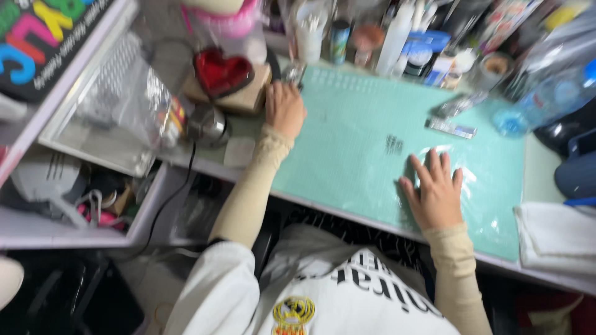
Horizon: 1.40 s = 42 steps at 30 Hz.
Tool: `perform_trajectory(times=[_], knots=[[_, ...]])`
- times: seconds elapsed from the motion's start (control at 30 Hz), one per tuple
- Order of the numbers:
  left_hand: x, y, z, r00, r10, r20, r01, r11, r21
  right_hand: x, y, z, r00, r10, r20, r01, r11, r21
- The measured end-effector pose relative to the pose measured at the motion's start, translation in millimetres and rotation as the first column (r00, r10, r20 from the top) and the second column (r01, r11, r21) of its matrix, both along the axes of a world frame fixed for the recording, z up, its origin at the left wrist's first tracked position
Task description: The person wraps a small rectangular object with aluminum foil and secures it with yellow tape, then cuts the tape with scissors. They place the wrapped item on the table, open a small cardboard box, remove a gray pouch, and close the box.
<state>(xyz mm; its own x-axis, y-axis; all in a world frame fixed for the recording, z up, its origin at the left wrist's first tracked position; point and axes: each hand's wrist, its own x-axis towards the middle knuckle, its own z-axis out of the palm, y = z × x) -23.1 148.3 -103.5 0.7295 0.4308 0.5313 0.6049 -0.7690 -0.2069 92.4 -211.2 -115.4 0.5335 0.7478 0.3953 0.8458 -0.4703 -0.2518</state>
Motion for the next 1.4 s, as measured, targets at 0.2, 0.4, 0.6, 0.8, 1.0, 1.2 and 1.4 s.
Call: perform_trajectory(times=[0.2,0.4,0.6,0.8,1.0,1.2,1.4], knots=[[-13.5,-9.9,25.4,0.985,-0.054,0.163,0.091,0.97,-0.225,-8.7,1.2,8.8,0.999,-0.02,0.029,0.021,1.0,-0.022],[-27.4,-27.5,74.7,0.862,0.233,0.45,0.33,0.416,-0.847,-16.8,2.4,18.6,0.999,-0.037,0.006,0.037,0.998,-0.053],[-36.3,-69.2,48.0,0.909,-0.38,0.168,0.415,0.807,-0.421,-19.4,1.8,24.3,1.0,-0.009,0.015,0.01,0.999,-0.047],[-46.4,-62.6,26.0,0.844,-0.448,0.294,0.536,0.685,-0.494,-19.6,0.2,23.8,1.0,-0.003,0.005,0.003,0.999,-0.048],[-30.0,-25.6,27.3,0.988,-0.157,0.007,0.151,0.938,-0.311,-18.9,-0.7,24.5,1.0,-0.008,0.009,0.008,0.998,-0.067],[-15.1,-6.4,13.2,0.996,-0.088,0.0,0.086,0.971,-0.224,-18.8,-1.0,24.7,1.0,-0.008,0.001,0.008,0.998,-0.064],[-45.5,-18.5,52.5,0.587,0.08,0.806,0.75,0.322,-0.578,-19.5,-1.7,25.4,1.0,-0.008,0.001,0.008,0.998,-0.065]])
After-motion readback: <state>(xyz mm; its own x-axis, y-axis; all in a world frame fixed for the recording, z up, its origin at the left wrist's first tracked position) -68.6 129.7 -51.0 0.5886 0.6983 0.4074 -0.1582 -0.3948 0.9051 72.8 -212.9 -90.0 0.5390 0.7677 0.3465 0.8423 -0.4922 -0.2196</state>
